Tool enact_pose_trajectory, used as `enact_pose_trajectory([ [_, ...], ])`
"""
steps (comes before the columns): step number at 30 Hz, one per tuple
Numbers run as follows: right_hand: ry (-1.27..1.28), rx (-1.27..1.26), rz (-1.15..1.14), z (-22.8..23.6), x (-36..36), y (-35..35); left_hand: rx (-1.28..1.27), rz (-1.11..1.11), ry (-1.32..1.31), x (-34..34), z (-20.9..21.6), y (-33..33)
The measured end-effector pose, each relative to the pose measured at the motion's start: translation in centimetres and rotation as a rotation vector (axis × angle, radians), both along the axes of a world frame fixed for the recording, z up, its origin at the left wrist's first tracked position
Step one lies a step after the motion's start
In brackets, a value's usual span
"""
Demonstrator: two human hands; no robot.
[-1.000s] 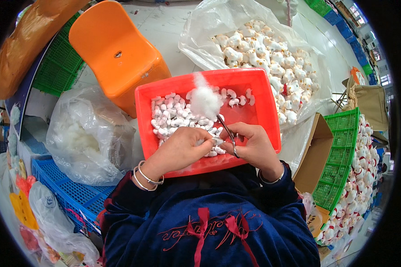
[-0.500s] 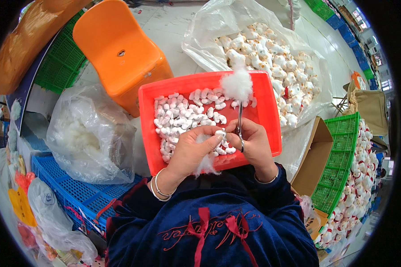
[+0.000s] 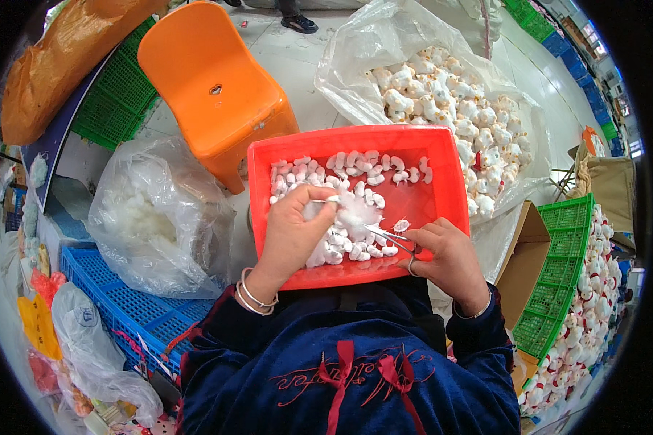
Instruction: The person uses scissors to trim white fluffy material from small white objects in a red tray. The person repeatedly picks up each object, snips off excess fluff, and places the trimmed pieces back into the tray. The work continues throughout the clip with consistent hand movements.
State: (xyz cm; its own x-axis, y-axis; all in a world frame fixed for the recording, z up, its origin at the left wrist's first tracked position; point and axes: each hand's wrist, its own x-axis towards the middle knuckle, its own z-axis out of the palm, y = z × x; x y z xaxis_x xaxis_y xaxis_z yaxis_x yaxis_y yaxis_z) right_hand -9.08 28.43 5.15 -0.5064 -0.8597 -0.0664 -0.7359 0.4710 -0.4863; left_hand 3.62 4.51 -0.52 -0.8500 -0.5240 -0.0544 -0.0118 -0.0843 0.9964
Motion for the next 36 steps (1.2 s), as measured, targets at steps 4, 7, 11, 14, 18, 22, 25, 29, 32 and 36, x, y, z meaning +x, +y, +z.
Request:
enact_pose_trajectory([
  [4,-0.021,-0.022,0.011,0.2,0.4,-1.1,0.073,-0.034,-0.084,0.2,0.3,0.5],
  [7,-0.020,-0.067,0.006,-0.2,0.5,-1.3,0.045,-0.011,-0.096,0.3,0.7,0.7],
  [11,0.004,-0.164,0.020,-1.0,0.9,-1.4,-0.034,0.049,-0.111,0.3,1.5,0.5],
  [14,-0.018,-0.172,0.008,-1.3,1.2,-1.6,0.031,0.046,-0.084,0.8,1.2,0.9],
  [18,-0.049,-0.212,-0.042,-1.8,1.6,-1.4,-0.066,0.092,-0.082,0.5,2.3,1.1],
  [22,-0.158,-0.264,-0.054,-2.5,2.0,-1.4,-0.137,0.162,-0.017,0.5,1.9,1.8],
  [25,-0.170,-0.247,-0.026,-2.0,2.3,-2.0,-0.005,0.183,-0.010,0.8,0.8,1.6],
  [29,-0.179,-0.213,-0.033,-1.3,2.4,-1.5,0.123,0.103,0.066,0.3,0.5,1.0],
  [32,-0.164,-0.272,-0.027,-2.1,2.7,-1.4,0.022,0.144,0.177,0.2,0.5,1.2],
  [36,-0.328,-0.255,-0.054,-2.1,3.5,-1.8,0.165,0.185,0.201,0.4,-1.1,1.5],
])
